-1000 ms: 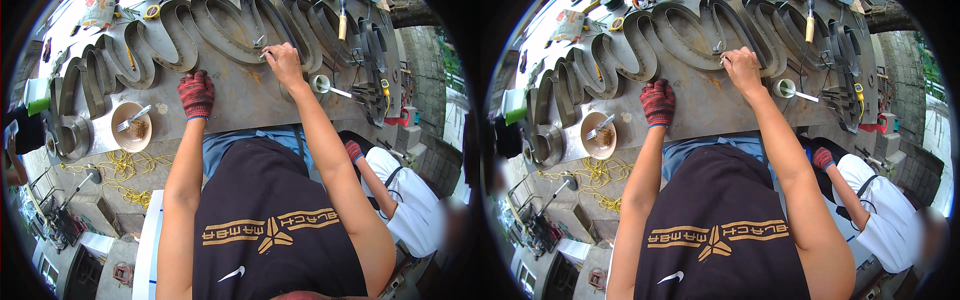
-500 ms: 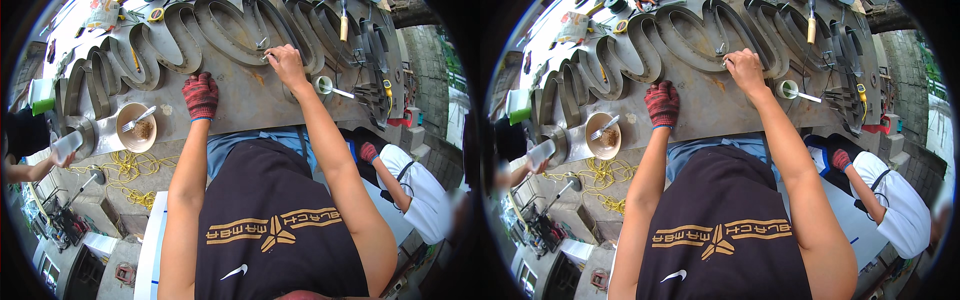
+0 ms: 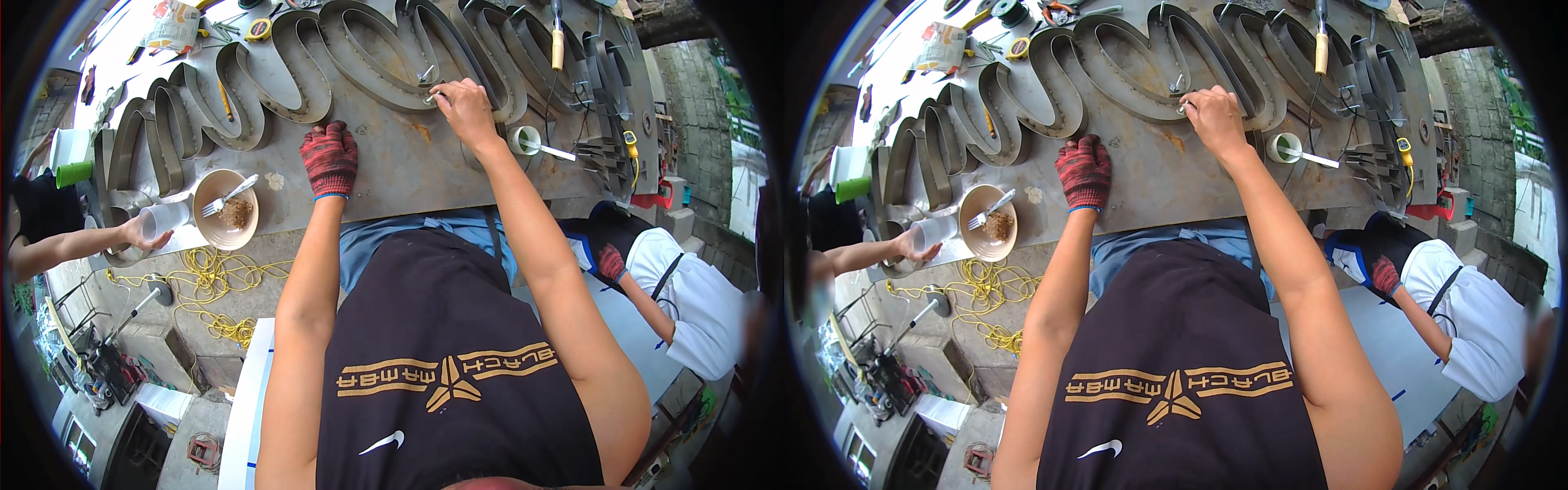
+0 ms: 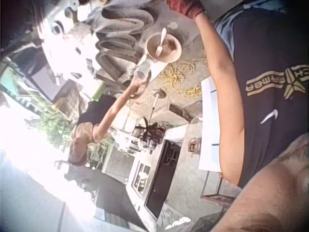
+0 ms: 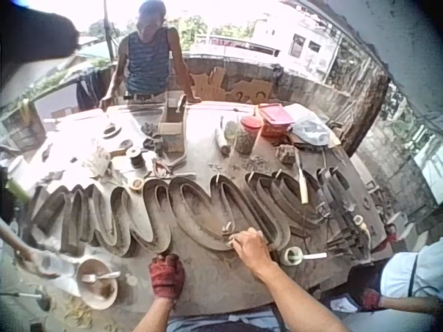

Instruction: The recorder is assembling large metal letter signs, applying components and using a soldering tool to finish the letters.

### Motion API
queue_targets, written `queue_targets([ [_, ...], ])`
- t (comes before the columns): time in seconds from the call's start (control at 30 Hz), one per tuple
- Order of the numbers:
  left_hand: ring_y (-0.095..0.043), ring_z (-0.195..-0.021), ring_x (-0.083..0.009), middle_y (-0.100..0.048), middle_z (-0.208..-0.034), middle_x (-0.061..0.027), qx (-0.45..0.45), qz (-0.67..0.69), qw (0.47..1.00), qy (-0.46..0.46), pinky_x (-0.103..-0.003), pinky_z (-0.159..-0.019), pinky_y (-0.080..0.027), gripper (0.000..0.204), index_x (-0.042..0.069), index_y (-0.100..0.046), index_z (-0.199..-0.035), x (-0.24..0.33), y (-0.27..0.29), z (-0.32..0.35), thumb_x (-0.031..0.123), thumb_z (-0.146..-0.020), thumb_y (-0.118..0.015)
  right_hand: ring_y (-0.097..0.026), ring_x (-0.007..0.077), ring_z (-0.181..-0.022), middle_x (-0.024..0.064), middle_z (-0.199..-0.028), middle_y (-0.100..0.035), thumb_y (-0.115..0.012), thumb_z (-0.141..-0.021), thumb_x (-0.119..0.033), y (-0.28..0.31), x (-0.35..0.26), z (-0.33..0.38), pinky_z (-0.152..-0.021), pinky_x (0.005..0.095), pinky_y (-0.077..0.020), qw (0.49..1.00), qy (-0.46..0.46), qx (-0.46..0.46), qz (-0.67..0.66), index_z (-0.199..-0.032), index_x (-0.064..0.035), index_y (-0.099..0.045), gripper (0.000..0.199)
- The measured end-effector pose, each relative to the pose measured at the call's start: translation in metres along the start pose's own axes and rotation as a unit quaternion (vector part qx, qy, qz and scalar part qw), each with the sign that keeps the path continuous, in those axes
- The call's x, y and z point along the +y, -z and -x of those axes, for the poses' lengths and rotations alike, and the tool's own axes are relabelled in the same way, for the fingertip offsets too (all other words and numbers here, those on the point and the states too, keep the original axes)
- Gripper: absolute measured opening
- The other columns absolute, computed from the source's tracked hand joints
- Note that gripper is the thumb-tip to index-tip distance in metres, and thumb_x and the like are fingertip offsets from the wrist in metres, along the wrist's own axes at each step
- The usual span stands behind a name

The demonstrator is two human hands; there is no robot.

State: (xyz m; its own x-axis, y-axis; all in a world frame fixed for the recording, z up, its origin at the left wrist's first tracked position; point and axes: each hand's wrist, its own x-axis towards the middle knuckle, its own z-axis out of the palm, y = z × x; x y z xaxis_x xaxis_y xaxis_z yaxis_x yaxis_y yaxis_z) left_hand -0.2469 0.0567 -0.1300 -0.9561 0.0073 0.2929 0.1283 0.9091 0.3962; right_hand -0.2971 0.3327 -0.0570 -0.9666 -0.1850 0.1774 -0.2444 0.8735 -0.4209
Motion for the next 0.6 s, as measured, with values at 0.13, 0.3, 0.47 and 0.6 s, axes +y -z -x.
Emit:
queue_targets([
  [0.13,-0.061,-0.098,-0.0378,-0.066,-0.1,-0.0162,0.0,-0.011,1.0,0.002,-0.051,-0.087,-0.048,0.02,0.013,-0.068,-0.107,0.0015,0.0006,-0.0005,0.021,-0.089,-0.069,-0.064,0.0282,-0.094,0.0072,-0.093,-0.075,-0.071,-0.091,-0.017,-0.0001,0.0018,-0.0002,-0.087,0.0407,-0.0472,1.0,-0.005,-0.001,-0.002,-0.1,-0.0099,-0.079,0.014],
  [0.3,-0.061,-0.098,-0.0378,-0.066,-0.1,-0.0161,0.004,-0.009,1.0,0.001,-0.051,-0.087,-0.048,0.02,0.013,-0.068,-0.107,0.0018,-0.0002,-0.0002,0.021,-0.088,-0.068,-0.065,0.0286,-0.096,0.0074,-0.097,-0.076,-0.071,-0.091,-0.018,0.0012,0.0034,-0.0029,-0.089,0.0412,-0.0474,1.0,-0.008,0.001,0.0,-0.1,-0.0114,-0.08,0.014],
  [0.47,-0.061,-0.098,-0.0378,-0.067,-0.1,-0.0162,0.001,-0.001,1.0,0.004,-0.051,-0.087,-0.048,0.02,0.013,-0.068,-0.107,-0.0009,-0.001,0.0012,0.021,-0.089,-0.068,-0.065,0.03,-0.098,0.0082,-0.1,-0.076,-0.072,-0.09,-0.018,0.0039,-0.0013,0.0,-0.093,0.0423,-0.0493,0.999,-0.027,-0.023,-0.02,-0.102,-0.0099,-0.078,0.016],
  [0.6,-0.061,-0.098,-0.038,-0.067,-0.1,-0.0163,-0.001,-0.001,1.0,0.0,-0.051,-0.087,-0.048,0.02,0.013,-0.068,-0.107,0.0019,0.0018,0.0005,0.021,-0.089,-0.068,-0.065,0.0307,-0.098,0.0087,-0.101,-0.075,-0.072,-0.09,-0.018,0.0062,-0.001,0.0016,-0.093,0.0426,-0.0493,0.999,-0.025,-0.016,-0.013,-0.106,-0.0094,-0.077,0.018],
])
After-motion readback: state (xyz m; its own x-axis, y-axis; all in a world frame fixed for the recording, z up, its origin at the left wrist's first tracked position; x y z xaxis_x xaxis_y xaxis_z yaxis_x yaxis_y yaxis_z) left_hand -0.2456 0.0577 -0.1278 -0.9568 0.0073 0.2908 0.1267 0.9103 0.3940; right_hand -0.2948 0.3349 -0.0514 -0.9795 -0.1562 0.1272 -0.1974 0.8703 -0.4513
